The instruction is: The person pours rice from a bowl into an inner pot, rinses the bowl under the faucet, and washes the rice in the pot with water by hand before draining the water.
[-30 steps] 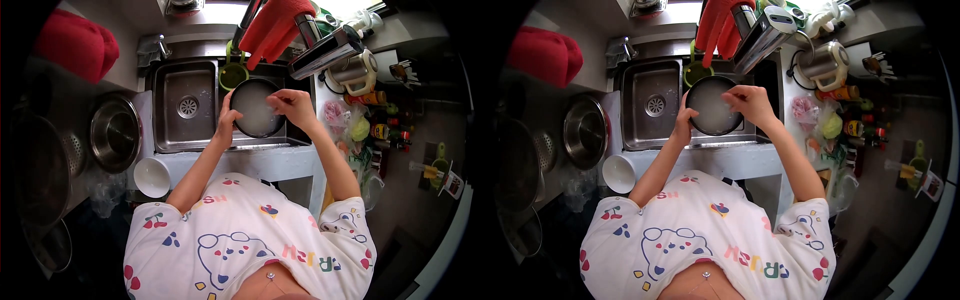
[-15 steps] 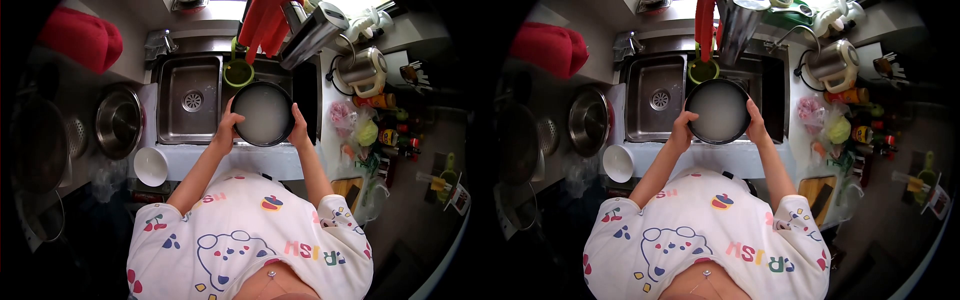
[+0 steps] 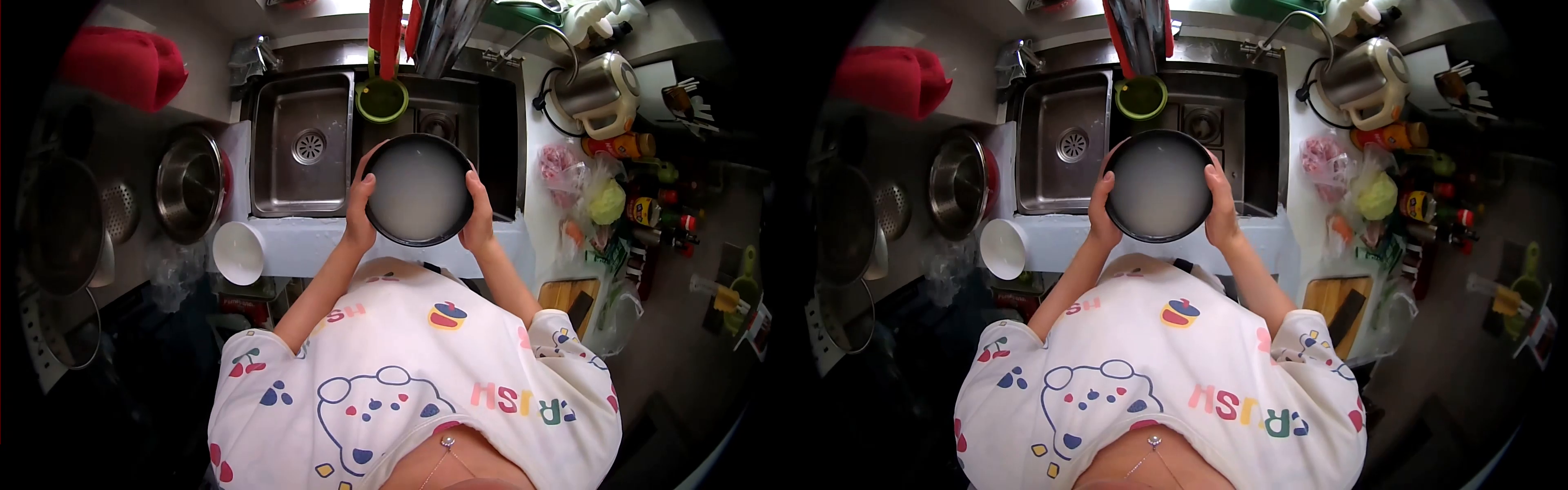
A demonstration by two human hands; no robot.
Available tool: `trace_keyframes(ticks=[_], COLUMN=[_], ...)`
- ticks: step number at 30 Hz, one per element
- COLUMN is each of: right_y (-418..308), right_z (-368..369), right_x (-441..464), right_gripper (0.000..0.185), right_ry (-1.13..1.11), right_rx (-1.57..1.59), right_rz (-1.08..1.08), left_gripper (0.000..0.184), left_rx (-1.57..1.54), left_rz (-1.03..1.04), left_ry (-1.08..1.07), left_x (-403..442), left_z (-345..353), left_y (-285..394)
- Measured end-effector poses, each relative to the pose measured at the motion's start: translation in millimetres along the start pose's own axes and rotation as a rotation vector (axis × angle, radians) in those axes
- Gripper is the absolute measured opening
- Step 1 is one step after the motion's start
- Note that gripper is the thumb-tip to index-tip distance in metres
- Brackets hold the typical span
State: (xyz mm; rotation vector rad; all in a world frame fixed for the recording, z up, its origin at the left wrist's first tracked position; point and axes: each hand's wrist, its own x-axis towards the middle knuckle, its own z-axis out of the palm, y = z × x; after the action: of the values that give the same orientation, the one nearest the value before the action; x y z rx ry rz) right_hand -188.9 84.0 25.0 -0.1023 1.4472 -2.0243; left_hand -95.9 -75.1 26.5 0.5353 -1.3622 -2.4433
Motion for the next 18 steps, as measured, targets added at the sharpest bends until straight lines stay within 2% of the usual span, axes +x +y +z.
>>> trace_keyframes(ticks=[5, 13, 16, 18], right_y=[-5.3, -7.2, -3.3, -8.5], right_z=[3.5, 11.3, 14.9, 19.1], right_x=[-5.0, -9.6, -10.5, -12.6], right_gripper=[0.054, 0.054, 0.044, 0.044], right_ry=[-0.025, 0.006, 0.135, 0.138], right_rx=[0.042, 0.038, 0.087, 0.082], right_rz=[0.104, 0.164, 0.175, 0.179], left_gripper=[0.058, 0.057, 0.057, 0.057], left_rx=[0.01, -0.083, -0.067, -0.057], left_rz=[0.095, 0.053, 0.035, 0.024], left_ry=[0.002, -0.019, 0.027, 0.037], left_x=[-0.2, 1.9, 2.2, 2.4], left_z=[-0.9, -10.4, -9.7, -9.1], left_y=[-3.1, -4.6, -4.4, -3.7])
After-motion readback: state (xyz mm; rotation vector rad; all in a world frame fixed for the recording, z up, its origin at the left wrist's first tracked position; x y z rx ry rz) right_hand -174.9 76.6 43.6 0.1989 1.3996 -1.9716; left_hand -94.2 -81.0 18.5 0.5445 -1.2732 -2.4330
